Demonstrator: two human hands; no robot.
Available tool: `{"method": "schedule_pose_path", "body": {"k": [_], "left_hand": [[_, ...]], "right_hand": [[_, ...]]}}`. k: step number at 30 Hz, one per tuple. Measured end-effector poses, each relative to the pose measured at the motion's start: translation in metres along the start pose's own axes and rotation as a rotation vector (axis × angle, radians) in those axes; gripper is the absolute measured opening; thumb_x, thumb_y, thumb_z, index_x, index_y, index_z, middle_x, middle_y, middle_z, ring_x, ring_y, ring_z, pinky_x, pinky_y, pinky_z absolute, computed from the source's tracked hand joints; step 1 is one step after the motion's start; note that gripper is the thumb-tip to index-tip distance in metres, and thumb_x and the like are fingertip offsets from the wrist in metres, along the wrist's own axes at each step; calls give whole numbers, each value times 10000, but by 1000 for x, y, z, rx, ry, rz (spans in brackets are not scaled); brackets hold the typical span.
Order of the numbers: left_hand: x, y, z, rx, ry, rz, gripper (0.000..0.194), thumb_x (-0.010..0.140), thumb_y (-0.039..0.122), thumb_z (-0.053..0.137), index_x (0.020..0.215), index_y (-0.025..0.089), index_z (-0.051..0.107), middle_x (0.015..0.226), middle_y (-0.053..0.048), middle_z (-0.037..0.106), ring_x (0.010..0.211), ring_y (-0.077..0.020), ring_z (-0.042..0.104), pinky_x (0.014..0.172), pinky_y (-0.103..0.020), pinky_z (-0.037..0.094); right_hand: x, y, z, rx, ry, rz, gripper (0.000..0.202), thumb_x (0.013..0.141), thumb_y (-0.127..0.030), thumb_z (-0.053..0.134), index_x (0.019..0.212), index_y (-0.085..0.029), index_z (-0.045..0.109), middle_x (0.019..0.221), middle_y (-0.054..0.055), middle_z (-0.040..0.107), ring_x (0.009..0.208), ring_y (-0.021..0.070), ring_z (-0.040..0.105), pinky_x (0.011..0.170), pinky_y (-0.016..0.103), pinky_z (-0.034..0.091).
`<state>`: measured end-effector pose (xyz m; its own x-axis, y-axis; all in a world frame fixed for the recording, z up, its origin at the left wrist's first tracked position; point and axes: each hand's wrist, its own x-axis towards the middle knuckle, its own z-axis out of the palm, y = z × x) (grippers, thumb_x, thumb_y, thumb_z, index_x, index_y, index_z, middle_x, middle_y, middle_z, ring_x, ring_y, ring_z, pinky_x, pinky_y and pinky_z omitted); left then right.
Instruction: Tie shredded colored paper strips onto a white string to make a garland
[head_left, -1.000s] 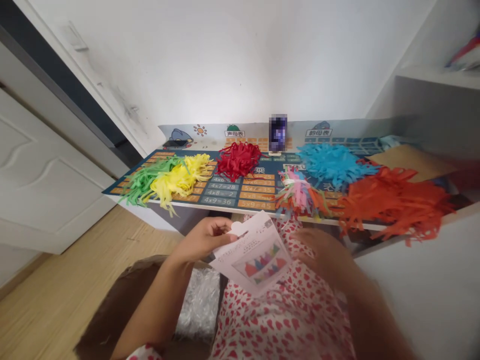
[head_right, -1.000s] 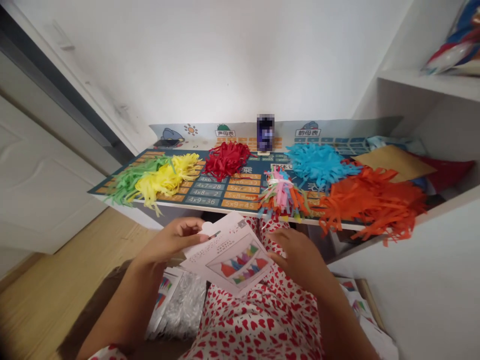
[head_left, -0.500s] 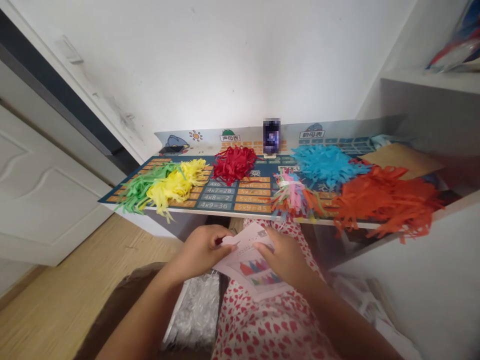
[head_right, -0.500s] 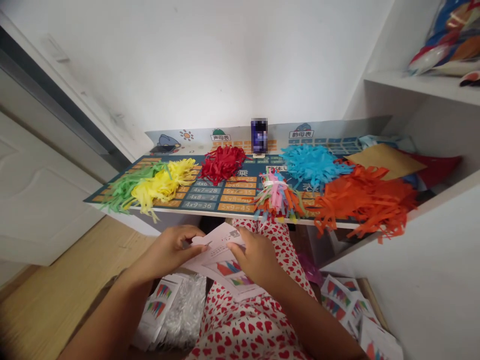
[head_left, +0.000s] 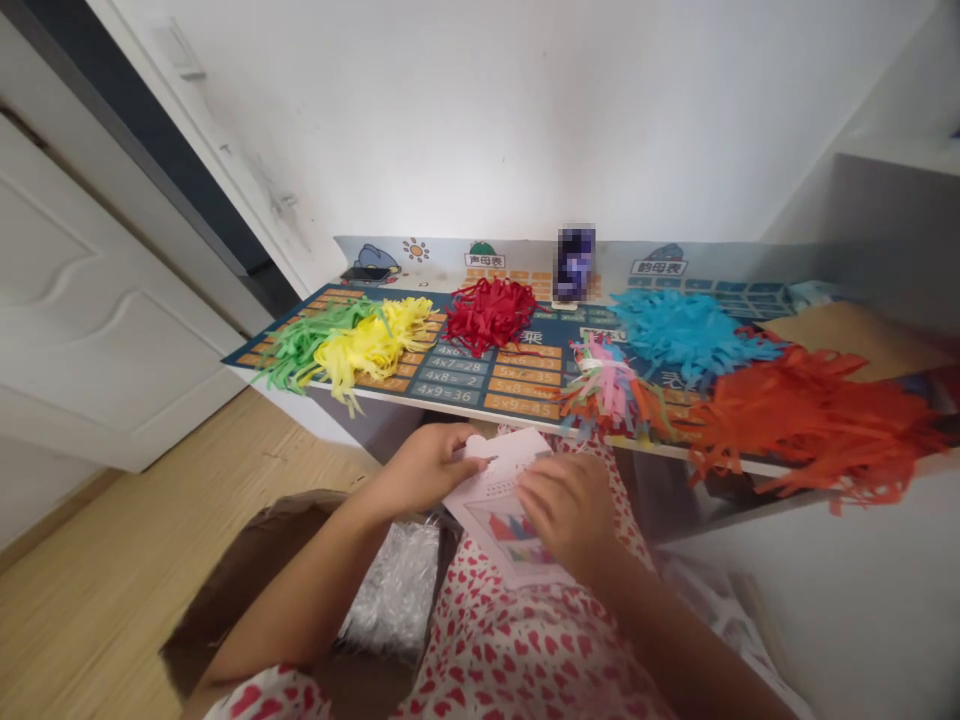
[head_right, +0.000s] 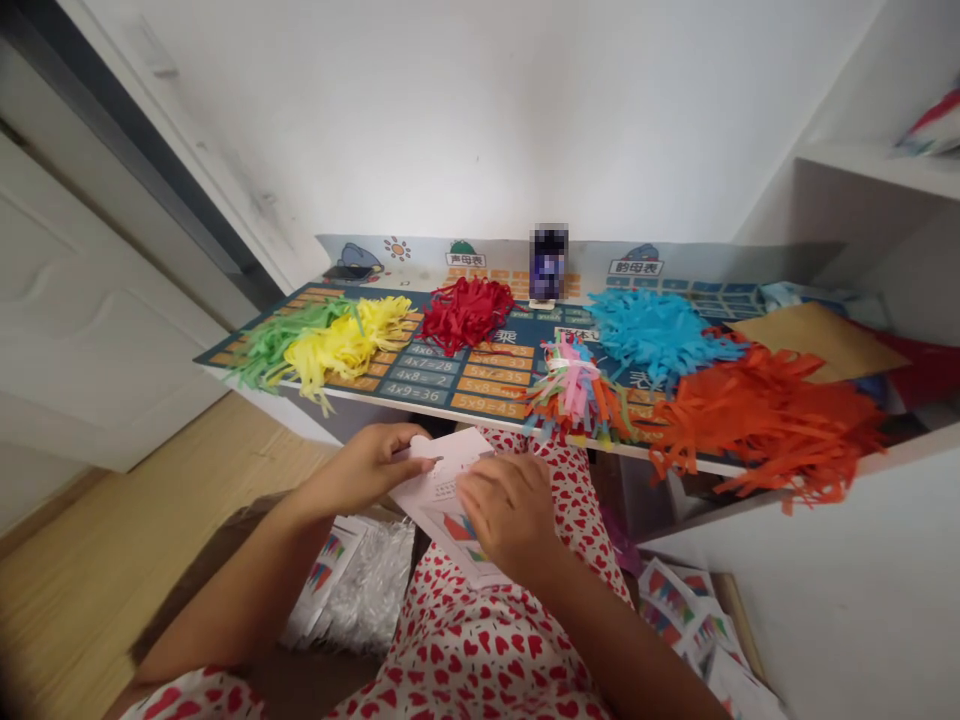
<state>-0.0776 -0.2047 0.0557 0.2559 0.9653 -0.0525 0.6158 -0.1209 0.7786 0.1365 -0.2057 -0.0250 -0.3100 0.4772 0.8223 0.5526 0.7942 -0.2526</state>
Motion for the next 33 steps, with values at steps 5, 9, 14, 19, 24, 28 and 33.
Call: {"method": "schedule_pose_path", "body": {"k": [5,9,14,19,24,28,33], "left_hand": [[0,1,3,-134,-41,-33,194,772,332,648,762,138,645,690,11,608,606,-126,516,544,-206,379],[0,1,3,-201,-69,-47,204,769,341,654,752,138,640,679,17,583,594,-116,492,537,-200,380],[1,3,3,-151,-110,-30,197,793,328,632,787,134,666,696,10,600,618,-120,500,548,-196,377],[-7,12,1,66,-51,48,185,836,309,599,849,152,694,774,-17,682,690,-158,576,612,-220,405],[-34,20,-7,136,-56,151,192,910,298,546,926,178,695,856,-41,721,752,-177,633,683,-240,455],[-48,36,-2,114,-144,359,233,947,276,508,1060,222,705,1089,-83,738,996,-220,679,887,-288,483],[-46,51,14,155,-229,449,264,966,260,469,1065,245,714,1116,-85,740,1027,-221,684,918,-294,473]], "right_hand": [[7,-8,8,12,-45,-35,111,887,-243,655,994,-268,670,904,9,699,854,186,570,826,394,350],[7,-6,12,46,-53,-40,106,897,-211,624,958,-276,681,855,-7,683,819,168,558,827,378,339],[12,-7,11,72,-78,-41,157,930,-229,560,821,-250,671,815,-13,695,791,168,557,810,384,327],[7,-4,-26,343,-87,-9,163,932,-200,537,794,-234,615,747,-14,669,743,158,585,775,357,406],[-48,61,-83,210,-352,242,160,941,-263,516,886,-253,666,853,50,704,804,201,658,706,335,513],[-82,88,-101,-145,-390,393,338,938,-406,501,1161,-209,662,1069,135,720,941,286,690,789,436,556],[-74,29,-76,252,-526,153,688,884,-522,600,1482,-258,384,1324,101,622,1155,247,634,930,357,554]]}}
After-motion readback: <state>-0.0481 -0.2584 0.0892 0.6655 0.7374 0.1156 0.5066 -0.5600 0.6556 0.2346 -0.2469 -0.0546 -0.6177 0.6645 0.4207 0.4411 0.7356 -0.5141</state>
